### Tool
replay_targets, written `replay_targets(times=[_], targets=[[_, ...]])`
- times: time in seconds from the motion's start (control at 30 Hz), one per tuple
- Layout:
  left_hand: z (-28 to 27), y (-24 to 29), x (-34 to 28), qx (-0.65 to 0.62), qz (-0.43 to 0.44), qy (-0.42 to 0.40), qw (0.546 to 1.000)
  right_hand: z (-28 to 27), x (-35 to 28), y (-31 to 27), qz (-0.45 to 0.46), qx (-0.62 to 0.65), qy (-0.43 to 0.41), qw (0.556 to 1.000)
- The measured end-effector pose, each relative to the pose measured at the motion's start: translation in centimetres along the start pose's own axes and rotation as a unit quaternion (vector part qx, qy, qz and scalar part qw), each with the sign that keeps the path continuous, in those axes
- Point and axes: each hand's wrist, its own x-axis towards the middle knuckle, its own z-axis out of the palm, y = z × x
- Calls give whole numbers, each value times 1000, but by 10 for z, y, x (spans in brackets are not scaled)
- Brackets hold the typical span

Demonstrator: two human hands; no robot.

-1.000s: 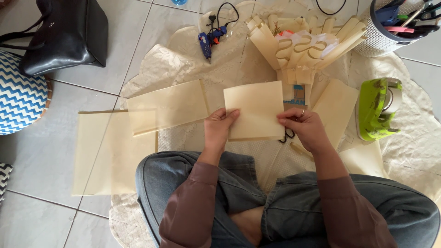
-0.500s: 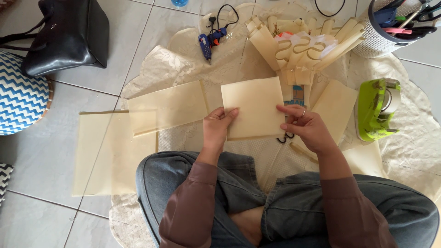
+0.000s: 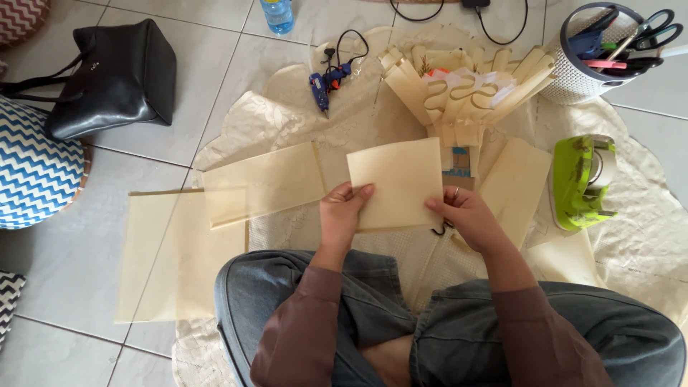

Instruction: Assembling a gift bouquet by folding and cutting wrapping paper and arranging it around a teddy bear and flowers.

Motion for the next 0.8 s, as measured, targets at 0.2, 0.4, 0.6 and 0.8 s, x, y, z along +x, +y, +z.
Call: replay_targets(times=[0.2, 0.4, 0.6, 0.8], targets=[[-5, 3, 3, -22, 5, 18, 1000, -7, 3, 4, -24, -7, -12, 1000], [-7, 2, 5, -29, 19, 23, 999, -23, 12, 22, -20, -14, 4, 1000], [-10, -3, 8, -13, 40, 34, 999, -23, 14, 22, -44, 27, 13, 999], [-19, -26, 20, -12, 36, 33, 999, -28, 16, 26, -62, -22, 8, 998]])
